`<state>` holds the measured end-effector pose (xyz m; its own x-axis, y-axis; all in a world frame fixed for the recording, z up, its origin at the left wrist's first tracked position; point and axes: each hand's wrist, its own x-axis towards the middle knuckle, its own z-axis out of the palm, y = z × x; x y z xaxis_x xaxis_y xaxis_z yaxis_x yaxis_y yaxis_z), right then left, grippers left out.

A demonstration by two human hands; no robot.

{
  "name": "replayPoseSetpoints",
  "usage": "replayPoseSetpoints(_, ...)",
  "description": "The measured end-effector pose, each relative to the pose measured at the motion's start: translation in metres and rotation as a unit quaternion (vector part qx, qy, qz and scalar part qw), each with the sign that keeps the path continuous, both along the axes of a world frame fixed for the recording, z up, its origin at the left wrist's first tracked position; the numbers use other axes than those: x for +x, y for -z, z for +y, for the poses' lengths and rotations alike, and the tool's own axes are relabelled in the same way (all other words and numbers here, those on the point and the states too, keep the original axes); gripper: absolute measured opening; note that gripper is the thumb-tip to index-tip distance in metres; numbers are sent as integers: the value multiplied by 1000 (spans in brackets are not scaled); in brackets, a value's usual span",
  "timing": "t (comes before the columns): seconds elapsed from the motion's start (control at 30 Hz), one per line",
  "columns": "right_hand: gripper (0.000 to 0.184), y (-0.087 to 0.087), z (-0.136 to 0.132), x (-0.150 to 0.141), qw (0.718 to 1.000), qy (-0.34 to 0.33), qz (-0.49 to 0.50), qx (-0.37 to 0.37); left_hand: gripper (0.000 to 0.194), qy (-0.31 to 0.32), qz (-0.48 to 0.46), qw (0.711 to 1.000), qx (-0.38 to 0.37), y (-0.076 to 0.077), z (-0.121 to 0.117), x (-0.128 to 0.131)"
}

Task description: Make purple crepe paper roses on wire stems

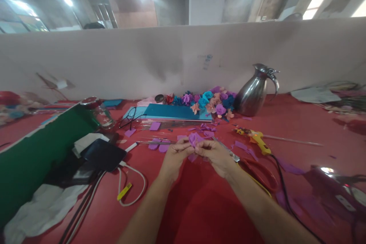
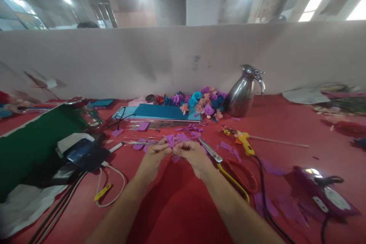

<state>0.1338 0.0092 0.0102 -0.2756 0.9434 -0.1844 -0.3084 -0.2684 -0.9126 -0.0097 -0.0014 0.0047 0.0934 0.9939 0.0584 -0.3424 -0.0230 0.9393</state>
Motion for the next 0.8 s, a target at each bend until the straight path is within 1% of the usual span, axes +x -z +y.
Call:
replayPoseSetpoints(0.1,34,0,-2,-1,1000,-5,-1,6,9,-3,-28,1000,-13,3,1,-1)
replayPoseSetpoints(0.23,28,4,-3,-5,998,-30,-19,47,15,-31,-91,994,-50,7,4,-2)
replayPoseSetpoints(0.3,26,6,-4,-7,997,-20,-26,70,19,-30,-110,991,-65,7,5,-3)
replayPoseSetpoints(0.37,25,6,-4,-8,996,-5,-34,86,21,-15,-120,990,-70,7,5,-3)
replayPoseSetpoints(0.47,24,6,-4,-8,996,26,-32,82,22,-9,-125,988,-85,7,4,-2)
replayPoseSetpoints(0.57,26,5,-5,-7,996,49,-25,71,24,-23,-129,986,-101,7,2,-1)
replayPoseSetpoints(0.7,26,6,-5,-8,997,42,-21,63,20,-18,-137,985,-101,6,1,1)
replayPoseSetpoints(0.8,26,6,-6,-9,997,40,-17,58,17,-26,-121,989,-77,5,1,1)
